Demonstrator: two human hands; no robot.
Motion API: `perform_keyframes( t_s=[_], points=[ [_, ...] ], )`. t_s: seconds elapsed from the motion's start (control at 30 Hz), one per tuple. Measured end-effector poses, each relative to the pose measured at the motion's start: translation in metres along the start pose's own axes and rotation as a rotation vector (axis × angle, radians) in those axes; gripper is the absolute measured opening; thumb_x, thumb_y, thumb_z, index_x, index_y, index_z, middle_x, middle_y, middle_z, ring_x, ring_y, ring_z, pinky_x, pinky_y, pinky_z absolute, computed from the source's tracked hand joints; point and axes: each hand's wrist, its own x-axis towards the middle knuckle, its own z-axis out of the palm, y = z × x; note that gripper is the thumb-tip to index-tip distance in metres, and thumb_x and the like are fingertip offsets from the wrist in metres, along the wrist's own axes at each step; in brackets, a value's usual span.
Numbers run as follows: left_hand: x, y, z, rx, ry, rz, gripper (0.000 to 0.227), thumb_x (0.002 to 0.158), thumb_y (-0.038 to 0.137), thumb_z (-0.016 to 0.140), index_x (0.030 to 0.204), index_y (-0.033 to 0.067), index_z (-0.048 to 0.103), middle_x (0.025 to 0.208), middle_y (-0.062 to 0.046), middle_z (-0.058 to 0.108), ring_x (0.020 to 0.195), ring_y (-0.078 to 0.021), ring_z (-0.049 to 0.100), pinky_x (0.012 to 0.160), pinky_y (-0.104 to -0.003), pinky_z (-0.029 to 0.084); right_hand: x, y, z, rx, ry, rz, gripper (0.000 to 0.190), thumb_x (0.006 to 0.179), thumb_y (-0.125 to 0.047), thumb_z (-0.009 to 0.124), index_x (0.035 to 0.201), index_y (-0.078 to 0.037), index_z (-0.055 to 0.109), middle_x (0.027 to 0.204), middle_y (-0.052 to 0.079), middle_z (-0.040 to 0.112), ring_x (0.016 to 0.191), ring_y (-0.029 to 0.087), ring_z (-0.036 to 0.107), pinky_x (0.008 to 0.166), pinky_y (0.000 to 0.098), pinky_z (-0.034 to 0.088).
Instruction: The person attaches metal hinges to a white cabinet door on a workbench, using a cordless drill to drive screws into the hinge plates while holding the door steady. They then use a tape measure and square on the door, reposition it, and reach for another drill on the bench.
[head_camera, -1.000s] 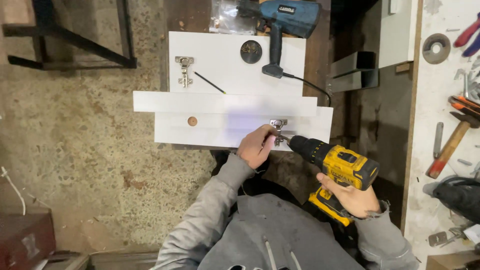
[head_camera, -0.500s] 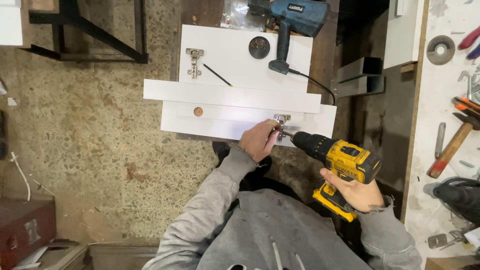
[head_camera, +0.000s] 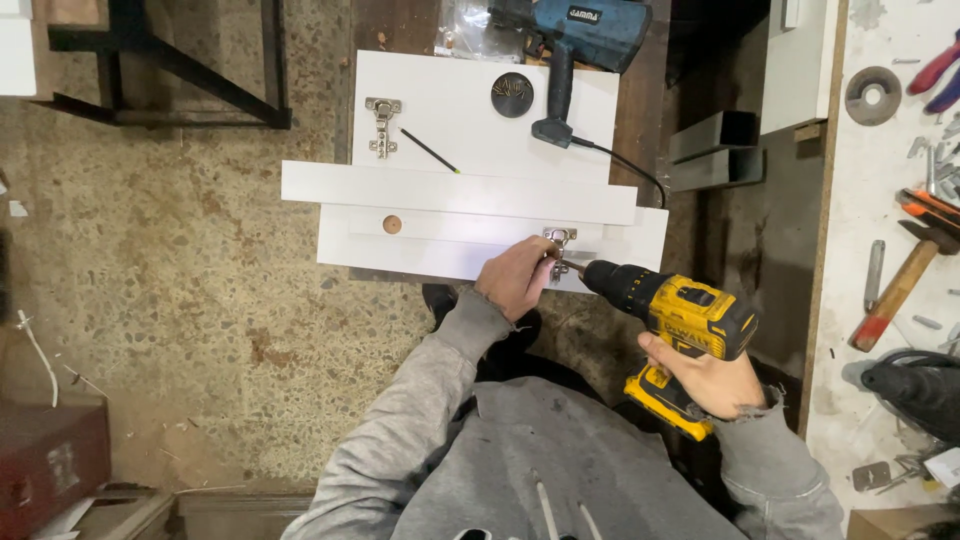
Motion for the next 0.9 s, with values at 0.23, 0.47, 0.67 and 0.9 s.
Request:
perform_keyframes(
  t_s=[0.23,0.47,0.67,0.9],
  points=[
    [-0.001,-0.015,0.007,0.094,-0.001,0.068,0.016,0.100,0.015,0.057,0.115,0.0105,0.057,0.102,-0.009,0.064,0.092,-0.0319,0.066,0.069,-0.043,0.054,0.006,0.000,-0.001,0.114,-0.047,0.011,0.030,0.085,-0.008,0.076,0.112,0.000,0.067,0.093,0.004,0.073,0.077,0.012,0.067,0.067,0.0322,0.059],
    [0.004,-0.033,0.016,0.202,-0.129,0.098,0.022,0.099,0.010,0.057,0.121,0.0104,0.053,0.109,-0.006,0.061,0.095,-0.0280,0.064,0.068,-0.039,0.056,0.010,-0.019,-0.003,0.034,-0.084,0.088,0.027,0.087,-0.011,0.077,0.109,0.000,0.067,0.087,0.006,0.072,0.073,0.014,0.067,0.065,0.0336,0.059],
    [0.015,-0.051,0.032,0.189,-0.130,0.143,0.028,0.096,0.008,0.059,0.123,0.0114,0.052,0.113,-0.008,0.059,0.100,-0.0305,0.062,0.074,-0.041,0.057,0.026,-0.041,0.004,-0.004,-0.094,0.033,0.024,0.086,-0.008,0.076,0.108,-0.001,0.067,0.082,0.005,0.069,0.068,0.014,0.064,0.058,0.0318,0.054],
    [0.030,-0.080,0.045,0.129,-0.110,0.050,0.033,0.092,0.006,0.059,0.123,0.0182,0.057,0.109,-0.008,0.058,0.101,-0.0321,0.063,0.081,-0.044,0.056,0.057,-0.070,0.019,-0.443,-0.030,-0.266,0.027,0.083,-0.018,0.079,0.103,-0.002,0.073,0.084,0.011,0.077,0.074,0.019,0.072,0.070,0.0367,0.056]
  ],
)
